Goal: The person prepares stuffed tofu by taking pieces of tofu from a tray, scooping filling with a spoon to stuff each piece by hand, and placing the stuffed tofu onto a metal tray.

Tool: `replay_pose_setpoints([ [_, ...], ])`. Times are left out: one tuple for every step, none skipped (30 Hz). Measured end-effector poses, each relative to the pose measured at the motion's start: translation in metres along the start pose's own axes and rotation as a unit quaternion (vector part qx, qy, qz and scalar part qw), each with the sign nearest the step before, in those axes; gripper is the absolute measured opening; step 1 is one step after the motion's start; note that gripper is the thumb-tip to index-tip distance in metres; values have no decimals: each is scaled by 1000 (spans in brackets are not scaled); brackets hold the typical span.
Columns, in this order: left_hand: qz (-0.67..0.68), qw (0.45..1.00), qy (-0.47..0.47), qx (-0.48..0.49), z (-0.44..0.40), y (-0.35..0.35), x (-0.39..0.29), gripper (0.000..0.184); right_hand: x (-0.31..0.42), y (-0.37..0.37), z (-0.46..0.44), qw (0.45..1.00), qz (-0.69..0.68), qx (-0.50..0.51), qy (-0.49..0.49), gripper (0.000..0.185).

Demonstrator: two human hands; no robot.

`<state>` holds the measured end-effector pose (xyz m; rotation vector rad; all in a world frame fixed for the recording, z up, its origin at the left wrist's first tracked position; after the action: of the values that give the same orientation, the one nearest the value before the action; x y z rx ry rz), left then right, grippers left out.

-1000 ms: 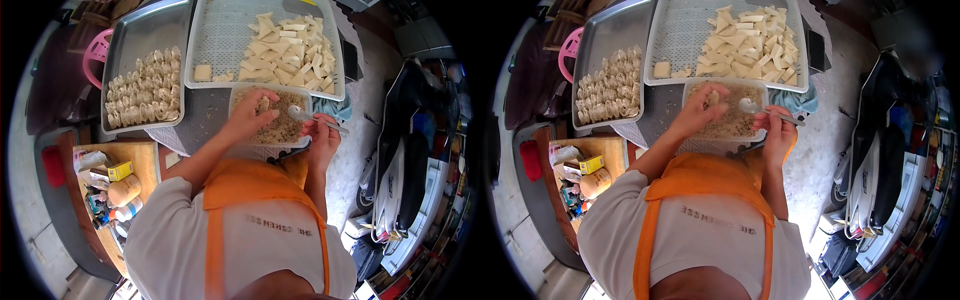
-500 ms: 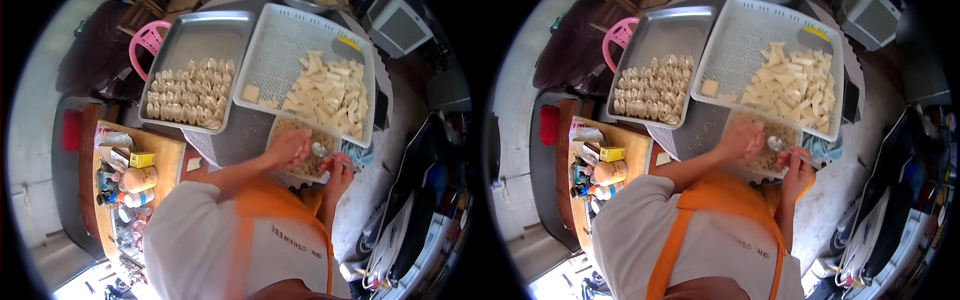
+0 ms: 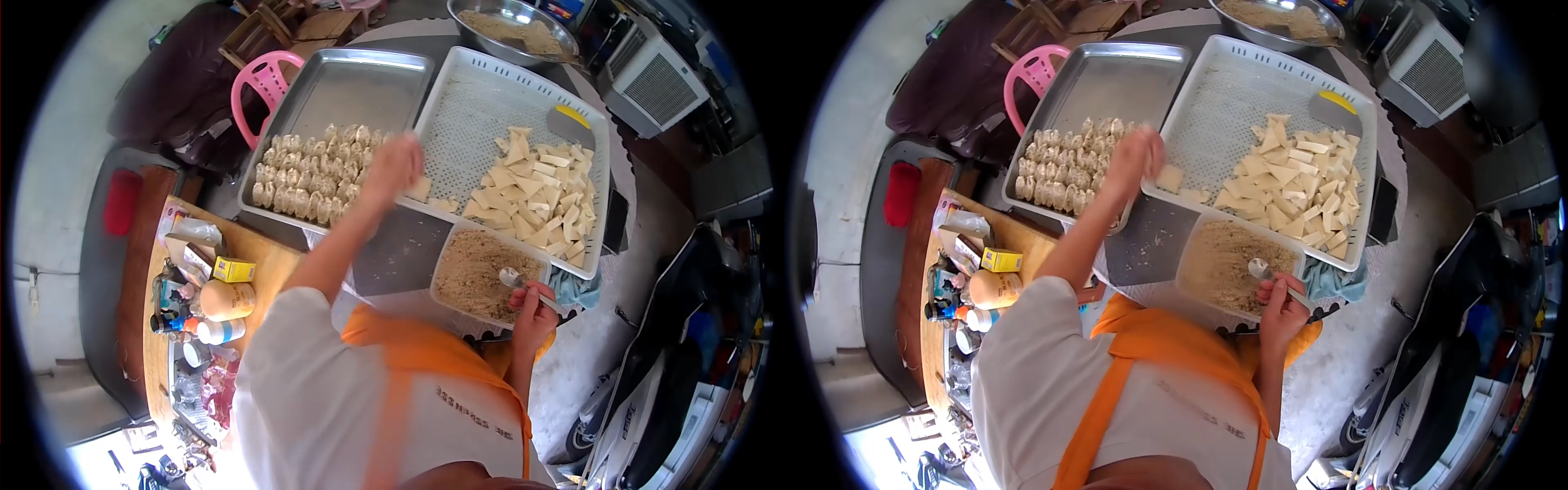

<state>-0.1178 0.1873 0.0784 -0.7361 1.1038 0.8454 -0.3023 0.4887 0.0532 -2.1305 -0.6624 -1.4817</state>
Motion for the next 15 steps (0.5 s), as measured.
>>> replay_pose_setpoints([
  [23, 998, 32, -56, -17, -26, -10, 38, -1, 0, 0, 1000, 2, 3, -4, 14],
  [46, 991, 64, -110, -32, -52, -20, 31, -1, -1, 0, 1000, 4, 5, -9, 15],
  [4, 982, 120, -148, -62, -84, -15, 25, -2, -1, 0, 1000, 7, 6, -14, 15],
  [-37, 966, 175, -184, -92, -119, -4, 22, -3, -1, 0, 1000, 16, 10, -18, 16],
  [-104, 960, 172, -193, -114, -150, 0, 21, -3, 0, 0, 999, 22, 10, -21, 16],
  [-169, 950, 167, -201, -131, -178, 4, 24, -2, 1, 0, 999, 30, 10, -24, 16],
  [-189, 950, 122, -216, -144, -200, 16, 26, -2, 2, 1, 999, 38, 11, -26, 16],
  [-207, 948, 77, -231, -156, -219, 28, 28, -2, 2, 1, 999, 42, 12, -30, 15],
  [-224, 943, 31, -245, -166, -236, 42, 30, -1, 3, 1, 999, 42, 9, -30, 15],
  [-309, 911, 50, -269, -171, -247, 48, 30, 1, 3, 1, 999, 43, 5, -31, 15],
  [-324, 914, 33, -243, -178, -255, 61, 30, 1, 4, 1, 999, 44, 3, -31, 15],
  [-337, 916, 15, -216, -178, -257, 66, 29, 1, 4, 1, 998, 46, 4, -33, 15],
  [-349, 918, -3, -188, -178, -257, 72, 28, 0, 4, 1, 998, 49, 5, -35, 15],
  [-368, 912, 3, -180, -179, -258, 74, 26, 0, 4, 1, 998, 52, 6, -37, 14],
  [-387, 906, 9, -171, -172, -254, 67, 24, 1, 4, 1, 998, 56, 11, -39, 14],
])
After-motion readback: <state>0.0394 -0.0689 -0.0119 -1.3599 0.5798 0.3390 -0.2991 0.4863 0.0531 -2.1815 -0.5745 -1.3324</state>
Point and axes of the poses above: each hand's wrist, its own z-axis away from the middle knuckle, its own y-axis out of the palm, x = y × z, the point moved 6 cm from there along -z, towards the middle knuckle, and after that the axes turned 15 degrees about -y, right-handed, at the moved point
